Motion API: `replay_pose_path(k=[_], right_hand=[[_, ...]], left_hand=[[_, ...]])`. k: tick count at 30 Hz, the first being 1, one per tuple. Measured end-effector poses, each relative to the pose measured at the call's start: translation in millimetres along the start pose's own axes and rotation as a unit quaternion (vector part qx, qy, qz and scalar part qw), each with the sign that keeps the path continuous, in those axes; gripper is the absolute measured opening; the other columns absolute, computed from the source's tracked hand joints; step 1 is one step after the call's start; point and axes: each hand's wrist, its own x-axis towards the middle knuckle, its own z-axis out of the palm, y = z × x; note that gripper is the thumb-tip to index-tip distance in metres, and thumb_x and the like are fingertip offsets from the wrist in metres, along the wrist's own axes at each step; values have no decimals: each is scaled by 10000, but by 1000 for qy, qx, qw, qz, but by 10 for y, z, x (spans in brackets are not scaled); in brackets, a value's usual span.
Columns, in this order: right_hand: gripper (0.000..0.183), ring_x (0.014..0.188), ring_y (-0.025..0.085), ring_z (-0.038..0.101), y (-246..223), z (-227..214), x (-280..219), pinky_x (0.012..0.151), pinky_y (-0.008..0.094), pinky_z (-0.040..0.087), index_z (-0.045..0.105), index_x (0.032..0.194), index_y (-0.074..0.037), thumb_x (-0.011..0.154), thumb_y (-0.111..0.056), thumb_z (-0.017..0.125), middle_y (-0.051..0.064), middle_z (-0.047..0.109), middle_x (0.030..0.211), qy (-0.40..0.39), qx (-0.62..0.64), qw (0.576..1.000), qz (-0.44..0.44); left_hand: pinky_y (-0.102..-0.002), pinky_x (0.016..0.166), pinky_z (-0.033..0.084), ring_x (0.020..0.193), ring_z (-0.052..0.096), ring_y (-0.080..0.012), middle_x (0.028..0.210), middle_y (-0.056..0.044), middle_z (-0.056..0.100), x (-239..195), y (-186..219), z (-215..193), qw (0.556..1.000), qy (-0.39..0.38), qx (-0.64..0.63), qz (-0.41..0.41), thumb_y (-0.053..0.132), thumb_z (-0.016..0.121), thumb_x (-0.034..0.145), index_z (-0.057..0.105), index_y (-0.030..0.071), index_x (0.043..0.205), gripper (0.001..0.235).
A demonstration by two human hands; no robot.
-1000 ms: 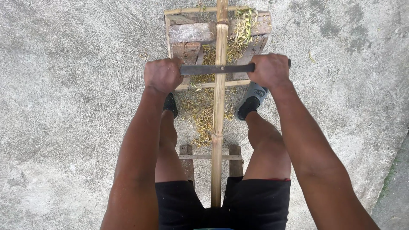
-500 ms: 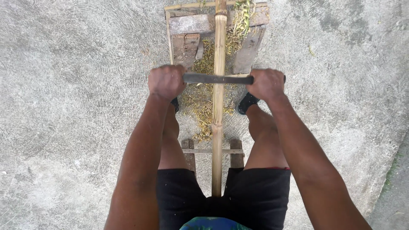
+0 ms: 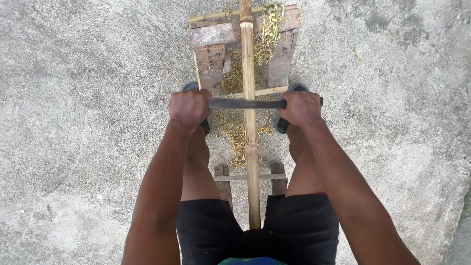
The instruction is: Using a machete as a scraper to shave the outer bark and skin off a bamboo pole.
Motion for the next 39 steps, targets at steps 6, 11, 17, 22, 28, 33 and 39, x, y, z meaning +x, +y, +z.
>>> replay_pose_path(k=[6, 11, 17, 22, 28, 33, 39], right_hand=[[186, 881, 287, 719, -35, -290, 413, 886, 485, 501, 788, 927, -203, 864, -361, 711, 85, 755, 847, -19, -15, 1000, 8], [190, 840, 285, 713, 83, -421, 991, 849, 482, 506, 794, 917, -202, 893, -365, 699, 89, 744, 800, 4, -27, 1000, -13], [209, 780, 305, 712, 177, -343, 1166, 799, 466, 527, 800, 954, -195, 919, -379, 706, 105, 729, 783, 61, -31, 996, -53], [203, 747, 297, 708, 149, -394, 983, 772, 466, 530, 800, 872, -171, 886, -355, 715, 100, 732, 744, 77, -44, 995, -55], [181, 720, 281, 712, 78, -269, 237, 756, 462, 536, 790, 886, -182, 863, -344, 711, 88, 733, 736, 27, -48, 998, -43], [221, 716, 252, 729, 4, -212, -551, 758, 419, 559, 788, 909, -191, 902, -388, 687, 63, 743, 735, -24, -80, 996, -31], [270, 731, 224, 749, -84, -345, -615, 751, 390, 577, 778, 938, -208, 936, -452, 664, 56, 756, 782, -103, -133, 986, -8]], left_hand=[[-362, 491, 543, 581, 679, -156, 753, -22, 719, 397, -90, -217, 998, -53, 3, -16, 332, 594, 999, 728, 180, 1006, 202], [-348, 476, 546, 553, 664, -136, 735, -36, 712, 903, -214, -410, 995, -86, 34, -30, 293, 554, 1053, 715, 158, 999, 217], [-326, 472, 524, 551, 640, -122, 729, -27, 698, 973, -244, -348, 997, -54, 45, -19, 292, 628, 981, 717, 160, 994, 160], [-319, 426, 496, 517, 619, -116, 683, -21, 687, 840, -129, -366, 997, -52, 40, -45, 280, 590, 991, 699, 172, 954, 158], [-322, 377, 455, 476, 581, -96, 629, -7, 654, 102, 111, 55, 998, -44, -8, -47, 327, 501, 1066, 679, 157, 796, 365], [-366, 396, 536, 473, 666, -144, 653, -43, 692, -654, 411, 483, 995, 31, -82, -37, 342, 559, 1060, 668, 135, 751, 387], [-386, 489, 561, 525, 690, -187, 632, -59, 710, -741, 426, 813, 987, 91, -128, -22, 256, 623, 839, 678, 179, 710, 160]])
